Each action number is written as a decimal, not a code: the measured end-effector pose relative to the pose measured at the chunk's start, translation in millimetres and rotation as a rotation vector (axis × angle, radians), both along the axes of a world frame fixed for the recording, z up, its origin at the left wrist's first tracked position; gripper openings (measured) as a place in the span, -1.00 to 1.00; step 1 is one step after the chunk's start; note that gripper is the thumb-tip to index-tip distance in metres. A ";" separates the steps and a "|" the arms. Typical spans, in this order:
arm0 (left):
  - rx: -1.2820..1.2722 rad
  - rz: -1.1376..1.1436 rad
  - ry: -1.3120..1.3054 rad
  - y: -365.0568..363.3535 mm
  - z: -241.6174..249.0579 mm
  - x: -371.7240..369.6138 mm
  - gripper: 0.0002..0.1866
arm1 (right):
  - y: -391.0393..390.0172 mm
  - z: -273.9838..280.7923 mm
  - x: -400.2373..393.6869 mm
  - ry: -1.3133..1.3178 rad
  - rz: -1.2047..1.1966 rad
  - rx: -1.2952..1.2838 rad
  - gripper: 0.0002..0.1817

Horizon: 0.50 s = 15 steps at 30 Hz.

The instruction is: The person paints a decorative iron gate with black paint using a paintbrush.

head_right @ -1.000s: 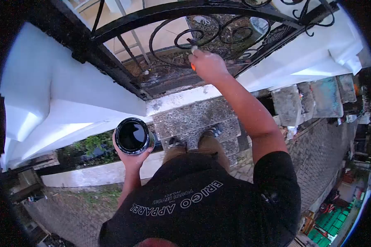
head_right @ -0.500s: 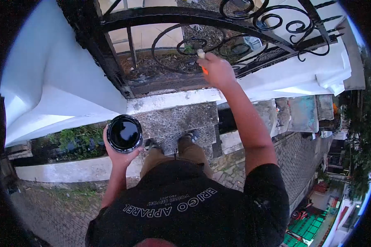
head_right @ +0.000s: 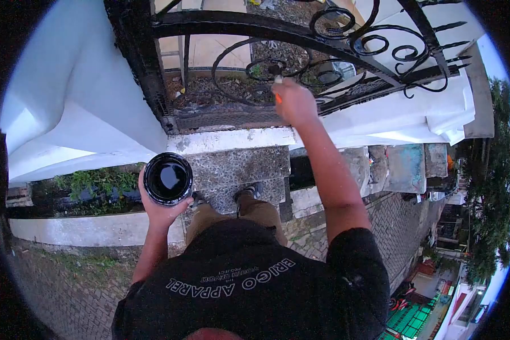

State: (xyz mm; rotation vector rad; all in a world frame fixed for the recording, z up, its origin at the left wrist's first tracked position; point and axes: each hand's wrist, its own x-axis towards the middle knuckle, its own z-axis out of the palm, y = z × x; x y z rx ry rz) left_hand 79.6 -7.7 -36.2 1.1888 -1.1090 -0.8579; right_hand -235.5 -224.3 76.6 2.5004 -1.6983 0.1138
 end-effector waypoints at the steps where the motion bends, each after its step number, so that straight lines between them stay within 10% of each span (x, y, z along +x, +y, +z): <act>1: -0.009 -0.007 0.017 -0.8 1.0 -1.4 0.24 | -0.8 -3.6 2.0 0.007 0.016 0.016 -0.71; 15: 0.012 -0.058 -0.047 -2.6 1.5 -1.7 0.25 | 3.4 11.2 2.8 0.352 0.116 -0.059 -0.72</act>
